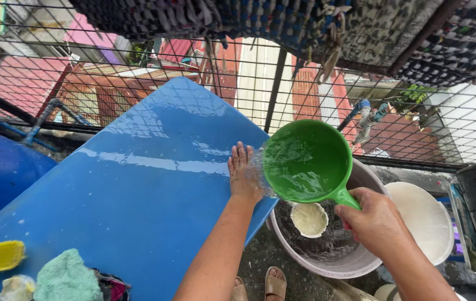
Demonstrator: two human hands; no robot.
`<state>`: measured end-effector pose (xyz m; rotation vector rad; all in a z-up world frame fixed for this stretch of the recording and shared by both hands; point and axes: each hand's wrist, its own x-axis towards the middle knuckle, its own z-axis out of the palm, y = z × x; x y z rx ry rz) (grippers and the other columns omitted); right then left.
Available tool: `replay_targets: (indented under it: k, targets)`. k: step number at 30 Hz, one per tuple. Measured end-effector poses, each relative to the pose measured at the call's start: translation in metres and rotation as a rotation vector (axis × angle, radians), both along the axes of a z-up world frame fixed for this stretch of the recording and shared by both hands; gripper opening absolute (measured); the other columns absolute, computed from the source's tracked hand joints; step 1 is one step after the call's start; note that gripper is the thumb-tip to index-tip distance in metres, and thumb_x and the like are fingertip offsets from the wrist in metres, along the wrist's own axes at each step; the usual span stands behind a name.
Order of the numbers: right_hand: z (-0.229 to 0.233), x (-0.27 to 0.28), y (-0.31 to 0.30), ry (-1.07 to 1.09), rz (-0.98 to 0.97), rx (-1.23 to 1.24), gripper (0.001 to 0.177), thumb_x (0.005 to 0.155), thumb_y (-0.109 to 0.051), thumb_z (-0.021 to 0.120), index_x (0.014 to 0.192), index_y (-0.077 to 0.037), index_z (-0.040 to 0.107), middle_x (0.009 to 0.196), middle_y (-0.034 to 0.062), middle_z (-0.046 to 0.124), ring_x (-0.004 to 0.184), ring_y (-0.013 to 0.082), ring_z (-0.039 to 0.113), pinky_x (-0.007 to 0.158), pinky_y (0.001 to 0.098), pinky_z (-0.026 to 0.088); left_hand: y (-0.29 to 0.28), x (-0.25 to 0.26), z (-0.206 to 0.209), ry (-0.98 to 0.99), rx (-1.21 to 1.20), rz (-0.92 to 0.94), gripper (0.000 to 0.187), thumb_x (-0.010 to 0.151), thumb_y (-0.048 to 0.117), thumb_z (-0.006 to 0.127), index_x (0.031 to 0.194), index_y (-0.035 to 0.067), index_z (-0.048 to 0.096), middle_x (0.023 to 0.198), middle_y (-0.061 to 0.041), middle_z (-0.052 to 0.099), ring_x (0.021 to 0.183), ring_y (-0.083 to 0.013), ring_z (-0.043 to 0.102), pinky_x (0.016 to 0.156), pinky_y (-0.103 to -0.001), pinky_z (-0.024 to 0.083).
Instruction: The person washes rags by hand in a green scoop filled with soapy water on a blue table, dipping them into a bucket of water and wringing them out.
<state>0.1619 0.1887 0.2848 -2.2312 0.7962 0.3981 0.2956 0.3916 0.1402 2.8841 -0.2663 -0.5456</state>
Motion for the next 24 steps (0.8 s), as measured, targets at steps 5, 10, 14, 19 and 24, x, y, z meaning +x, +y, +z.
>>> replay_targets:
  k: [5, 10, 14, 19, 24]
  targets:
    - [0.002, 0.028, 0.03, -0.087, 0.071, 0.113, 0.032, 0.089, -0.021, 0.077, 0.112, 0.001, 0.073, 0.062, 0.0095, 0.065, 0.046, 0.0155, 0.053, 0.045, 0.0319, 0.043, 0.065, 0.008, 0.002, -0.106, 0.064, 0.126, 0.088, 0.097, 0.056, 0.048, 0.164, 0.015, 0.01, 0.171, -0.014, 0.001, 0.157, -0.032, -0.002, 0.125, -0.052, 0.003]
    - [-0.021, 0.043, 0.044, -0.162, 0.077, 0.527, 0.034, 0.084, -0.009, 0.072, 0.112, 0.009, 0.07, 0.061, 0.0092, 0.062, 0.043, 0.0133, 0.048, 0.041, 0.0287, 0.036, 0.159, 0.001, -0.038, -0.239, 0.058, 0.415, 0.079, 0.101, 0.062, 0.032, 0.164, 0.018, 0.011, 0.171, -0.011, 0.001, 0.157, -0.0313, 0.0, 0.123, -0.057, 0.002]
    - [-0.031, 0.045, 0.069, -0.109, 0.125, 0.56, 0.035, 0.085, -0.009, 0.073, 0.111, 0.014, 0.07, 0.061, 0.0092, 0.061, 0.045, 0.013, 0.049, 0.042, 0.0275, 0.038, 0.206, -0.031, -0.045, -0.233, 0.131, 0.597, 0.079, 0.101, 0.06, 0.027, 0.163, 0.013, 0.009, 0.17, -0.013, -0.001, 0.156, -0.0316, -0.002, 0.122, -0.056, 0.002]
    - [-0.038, 0.046, 0.107, -0.075, 0.214, 0.564, 0.036, 0.086, -0.011, 0.073, 0.113, 0.012, 0.07, 0.059, 0.0104, 0.06, 0.044, 0.0136, 0.049, 0.041, 0.0286, 0.037, 0.223, -0.078, -0.038, -0.16, 0.242, 0.818, 0.081, 0.104, 0.054, 0.026, 0.161, 0.0, 0.006, 0.169, -0.019, -0.001, 0.156, -0.0333, -0.003, 0.123, -0.052, 0.002]
    - [-0.046, 0.05, 0.149, -0.003, 0.281, 0.587, 0.032, 0.086, -0.013, 0.072, 0.109, 0.008, 0.071, 0.058, 0.0105, 0.061, 0.042, 0.0137, 0.048, 0.04, 0.0292, 0.036, 0.226, -0.103, -0.044, -0.21, 0.269, 0.851, 0.079, 0.104, 0.048, 0.027, 0.158, -0.007, 0.006, 0.168, -0.023, 0.001, 0.155, -0.0355, -0.001, 0.123, -0.051, 0.003]
